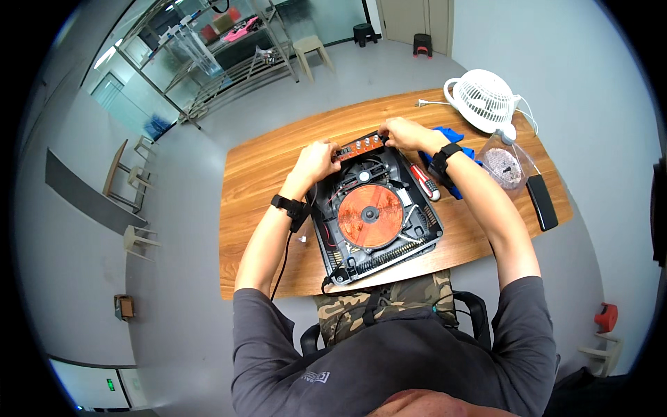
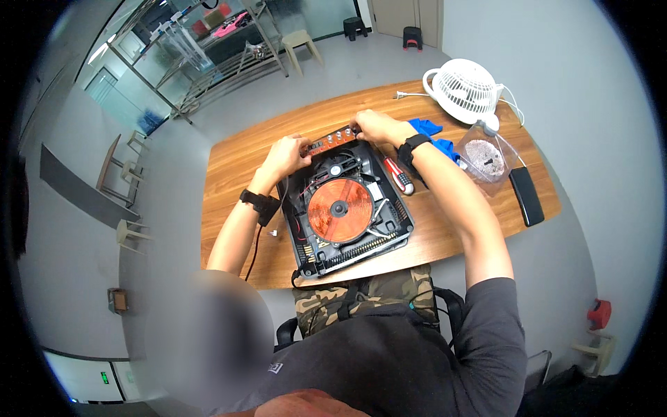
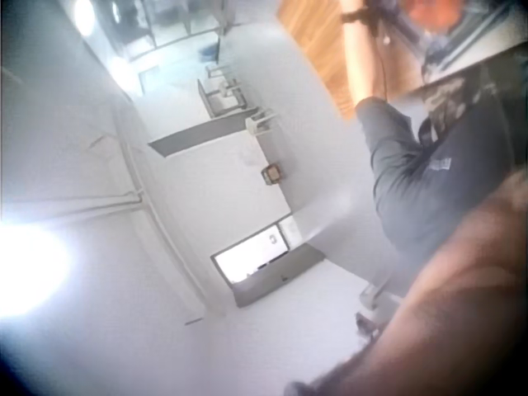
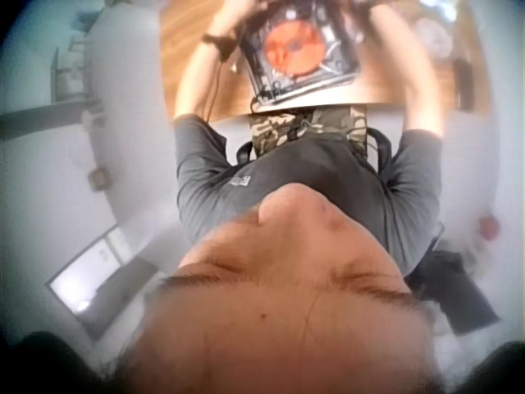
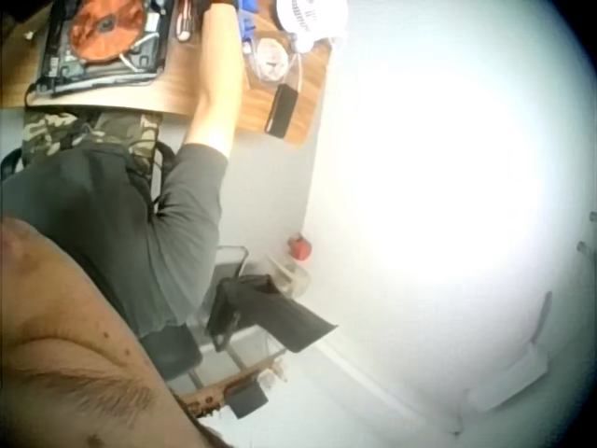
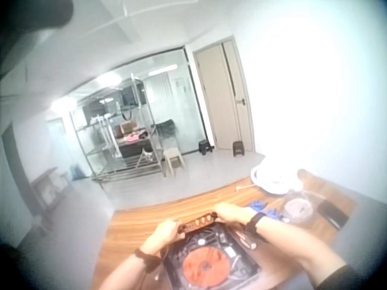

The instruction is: The person uses a screwdriver to remove and tighten screws on the internal components of a disassembled electronic device. They handle a circuit board and a fan assembly, then flip the device over to secure the back cover with additional screws.

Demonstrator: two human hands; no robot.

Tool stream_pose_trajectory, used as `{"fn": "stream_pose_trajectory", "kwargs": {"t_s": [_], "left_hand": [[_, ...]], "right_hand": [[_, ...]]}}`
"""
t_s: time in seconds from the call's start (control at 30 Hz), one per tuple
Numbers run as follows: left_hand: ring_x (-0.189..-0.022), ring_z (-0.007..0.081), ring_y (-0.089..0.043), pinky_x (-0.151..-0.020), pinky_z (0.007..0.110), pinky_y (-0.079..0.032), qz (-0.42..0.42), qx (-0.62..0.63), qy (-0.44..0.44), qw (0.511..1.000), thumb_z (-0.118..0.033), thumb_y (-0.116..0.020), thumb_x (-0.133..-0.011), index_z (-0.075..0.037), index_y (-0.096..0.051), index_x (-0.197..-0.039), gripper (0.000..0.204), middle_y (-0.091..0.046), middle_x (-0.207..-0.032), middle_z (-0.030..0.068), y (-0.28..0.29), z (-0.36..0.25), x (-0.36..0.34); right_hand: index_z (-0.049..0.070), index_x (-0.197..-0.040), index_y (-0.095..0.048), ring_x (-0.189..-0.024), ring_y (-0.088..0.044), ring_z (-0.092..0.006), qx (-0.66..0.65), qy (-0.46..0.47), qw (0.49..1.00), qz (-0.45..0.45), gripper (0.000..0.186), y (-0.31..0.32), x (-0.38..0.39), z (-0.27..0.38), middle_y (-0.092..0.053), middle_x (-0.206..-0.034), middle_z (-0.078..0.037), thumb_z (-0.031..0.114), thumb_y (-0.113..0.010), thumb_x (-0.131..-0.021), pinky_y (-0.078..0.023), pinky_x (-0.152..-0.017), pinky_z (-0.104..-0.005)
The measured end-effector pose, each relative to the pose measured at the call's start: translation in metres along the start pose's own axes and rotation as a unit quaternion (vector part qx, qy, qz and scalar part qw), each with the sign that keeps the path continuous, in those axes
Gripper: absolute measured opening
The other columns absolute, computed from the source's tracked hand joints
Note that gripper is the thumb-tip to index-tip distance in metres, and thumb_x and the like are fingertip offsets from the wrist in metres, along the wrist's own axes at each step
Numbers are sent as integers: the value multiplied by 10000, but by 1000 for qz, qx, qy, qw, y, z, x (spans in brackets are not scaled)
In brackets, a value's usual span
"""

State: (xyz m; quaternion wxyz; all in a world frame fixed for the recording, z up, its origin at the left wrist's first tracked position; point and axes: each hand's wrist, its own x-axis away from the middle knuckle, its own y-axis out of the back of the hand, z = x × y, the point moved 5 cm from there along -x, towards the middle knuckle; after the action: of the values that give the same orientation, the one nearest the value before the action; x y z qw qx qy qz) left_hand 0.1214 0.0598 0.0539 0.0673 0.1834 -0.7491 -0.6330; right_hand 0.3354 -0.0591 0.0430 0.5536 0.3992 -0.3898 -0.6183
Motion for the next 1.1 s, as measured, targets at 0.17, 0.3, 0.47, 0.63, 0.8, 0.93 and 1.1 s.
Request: {"fn": "stream_pose_trajectory", "kwargs": {"t_s": [0.17, 0.3, 0.47, 0.63, 0.8, 0.93, 1.1], "left_hand": [[-1021, 371, -701, -900, 458, -573, 14, 14, 15, 1000, -182, -745, -802, -54, -741, -1157, 377, -719, -1086, 179, -16, 5, -9], [-1024, 367, -700, -903, 457, -574, 14, 31, 17, 999, -173, -745, -801, -51, -742, -1154, 373, -715, -1079, 180, -21, 6, -12], [-1029, 361, -698, -910, 453, -573, 8, 40, 19, 999, -166, -747, -794, -49, -746, -1137, 363, -714, -1059, 169, -21, 7, -6], [-1023, 340, -683, -898, 438, -570, -14, 45, 0, 999, -169, -751, -806, -43, -739, -1137, 354, -667, -1087, 144, -18, 10, 2], [-1117, 329, -623, -966, 423, -532, -24, 34, -35, 999, -155, -797, -794, -60, -724, -1189, 413, -612, -1156, 135, -13, 15, 7], [-1150, 341, -597, -1019, 416, -504, -40, 59, -56, 996, -144, -835, -761, -73, -693, -1243, 508, -605, -1168, 138, -3, 38, 23], [-1097, 341, -613, -988, 411, -522, 18, 55, 35, 998, -204, -861, -750, -43, -690, -1185, 494, -582, -1146, 143, 3, 74, 49]], "right_hand": [[2, -1207, -703, -1094, -699, -354, 7, -15, 1000, 18, 357, -17, -14, -8, -741, -1144, -198, 100, -754, -867, -556, -940, -429], [33, -1186, -724, -1076, -703, -367, -9, -12, 1000, 15, 329, -22, -21, -18, -744, -1113, -202, 125, -759, -871, -559, -921, -448], [40, -1193, -725, -1080, -704, -361, -44, 17, 999, 24, 353, -23, -27, -18, -747, -1113, -193, 105, -783, -851, -559, -922, -453], [42, -1163, -722, -1085, -693, -351, -24, 62, 998, -13, 338, -28, -27, -13, -744, -1090, -153, 74, -791, -833, -557, -921, -448], [49, -1122, -713, -1077, -685, -361, 18, 58, 998, 5, 300, -28, -28, -8, -737, -1069, -149, 84, -788, -833, -553, -905, -459], [59, -1118, -711, -1068, -684, -369, 26, 50, 998, 19, 303, -28, -29, -6, -733, -1075, -168, 100, -794, -830, -549, -897, -468], [54, -1133, -699, -1070, -686, -388, 22, 29, 999, 36, 309, -25, -29, -4, -730, -1089, -199, 104, -788, -842, -547, -895, -479]]}}
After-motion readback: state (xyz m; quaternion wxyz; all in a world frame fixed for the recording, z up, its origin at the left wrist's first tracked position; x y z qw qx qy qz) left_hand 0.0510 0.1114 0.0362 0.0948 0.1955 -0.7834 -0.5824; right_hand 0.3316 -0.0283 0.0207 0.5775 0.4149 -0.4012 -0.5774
